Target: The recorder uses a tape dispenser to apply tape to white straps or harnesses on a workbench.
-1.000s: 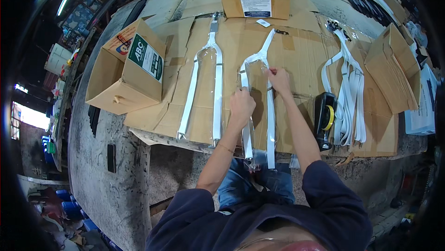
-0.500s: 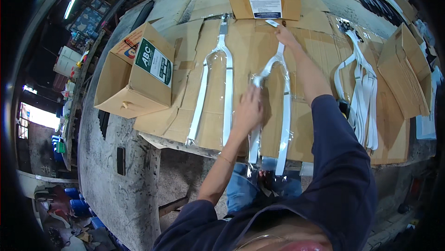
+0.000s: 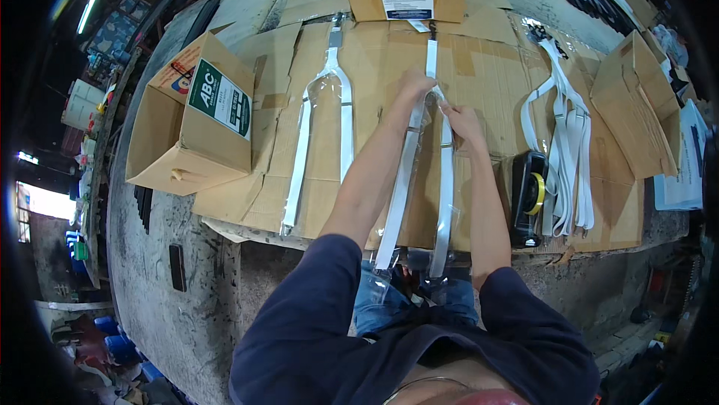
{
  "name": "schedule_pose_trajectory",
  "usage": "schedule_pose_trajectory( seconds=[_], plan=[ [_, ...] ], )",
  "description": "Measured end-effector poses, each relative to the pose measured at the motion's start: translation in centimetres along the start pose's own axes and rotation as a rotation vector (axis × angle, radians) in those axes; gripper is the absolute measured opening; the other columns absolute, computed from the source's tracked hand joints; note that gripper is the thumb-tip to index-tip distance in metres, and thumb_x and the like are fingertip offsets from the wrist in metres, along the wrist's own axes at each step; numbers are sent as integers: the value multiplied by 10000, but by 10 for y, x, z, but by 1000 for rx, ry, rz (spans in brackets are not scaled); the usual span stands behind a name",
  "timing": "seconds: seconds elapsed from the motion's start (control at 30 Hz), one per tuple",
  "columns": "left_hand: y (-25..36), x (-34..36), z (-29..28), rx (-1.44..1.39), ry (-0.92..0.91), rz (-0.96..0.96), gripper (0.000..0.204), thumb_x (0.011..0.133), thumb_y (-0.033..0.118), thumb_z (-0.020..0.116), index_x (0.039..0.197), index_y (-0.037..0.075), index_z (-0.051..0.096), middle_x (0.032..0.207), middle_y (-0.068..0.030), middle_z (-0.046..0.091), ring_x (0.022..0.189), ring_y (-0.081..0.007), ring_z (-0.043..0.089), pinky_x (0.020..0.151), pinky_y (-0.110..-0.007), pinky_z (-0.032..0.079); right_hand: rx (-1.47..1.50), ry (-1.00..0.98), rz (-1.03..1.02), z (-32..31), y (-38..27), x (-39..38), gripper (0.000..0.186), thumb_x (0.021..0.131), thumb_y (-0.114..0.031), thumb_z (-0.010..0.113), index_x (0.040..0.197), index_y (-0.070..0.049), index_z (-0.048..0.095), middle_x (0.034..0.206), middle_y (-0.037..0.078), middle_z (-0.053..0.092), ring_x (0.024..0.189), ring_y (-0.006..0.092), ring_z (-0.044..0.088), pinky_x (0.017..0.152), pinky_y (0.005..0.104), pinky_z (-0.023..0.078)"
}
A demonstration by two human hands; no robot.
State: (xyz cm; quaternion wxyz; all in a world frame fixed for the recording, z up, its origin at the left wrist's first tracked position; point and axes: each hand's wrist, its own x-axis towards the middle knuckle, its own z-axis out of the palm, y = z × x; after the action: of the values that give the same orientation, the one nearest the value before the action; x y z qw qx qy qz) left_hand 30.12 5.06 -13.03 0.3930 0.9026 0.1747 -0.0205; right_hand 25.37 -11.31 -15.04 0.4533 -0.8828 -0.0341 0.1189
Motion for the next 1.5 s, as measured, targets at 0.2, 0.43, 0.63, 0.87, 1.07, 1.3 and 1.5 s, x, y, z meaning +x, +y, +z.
schedule_pose_trajectory(
  seconds=[0.2,0.43,0.63,0.87,1.07,1.3,1.5],
  plan=[
    [42,12,0,-719,-484,61,192,765,149,744,749,71,569,680,-19,551,539,-107,478,464,-265,360,970,-245,81,-34,31,12,328,934,-381,529,924,-56,575,714,29,577,581,115,533,539,268,447],
    [12,37,-18,-676,-66,9,175,803,38,694,948,-29,623,812,-87,631,624,-161,585,500,-300,463,790,-335,154,-32,16,-112,313,921,-336,570,950,-26,542,740,82,592,576,137,556,524,262,459],
    [-25,44,-18,-857,-134,-112,96,827,11,654,912,-30,635,806,-93,636,635,-171,603,528,-307,513,879,-304,237,-48,41,-212,310,878,-266,636,963,18,547,705,75,581,622,139,577,557,276,461],
    [-12,-13,19,253,413,510,479,864,337,595,1203,8,515,1312,-191,480,1213,-317,470,985,-519,376,-173,131,27,-57,33,-275,561,807,-201,681,1254,-14,397,972,307,604,938,493,563,793,511,449],
    [-39,-29,27,737,121,667,682,892,610,342,1398,156,392,1479,-128,299,1392,-298,215,1113,-549,129,-204,-9,174,-70,54,-300,597,825,-247,657,1295,-26,364,950,307,609,911,481,582,759,511,456],
    [-6,-76,52,782,346,822,692,903,619,317,1432,173,326,1485,-156,274,1385,-317,229,1116,-520,147,553,-194,248,-97,123,-334,375,869,-15,563,1225,-34,448,882,110,631,704,156,618,598,276,493],
    [-9,-157,65,681,283,876,601,866,488,540,1334,122,447,1363,-191,434,1279,-293,377,1074,-458,245,707,-194,185,-108,128,-343,273,901,-23,526,1171,-6,496,947,104,631,780,175,642,674,279,516]
  ],
)
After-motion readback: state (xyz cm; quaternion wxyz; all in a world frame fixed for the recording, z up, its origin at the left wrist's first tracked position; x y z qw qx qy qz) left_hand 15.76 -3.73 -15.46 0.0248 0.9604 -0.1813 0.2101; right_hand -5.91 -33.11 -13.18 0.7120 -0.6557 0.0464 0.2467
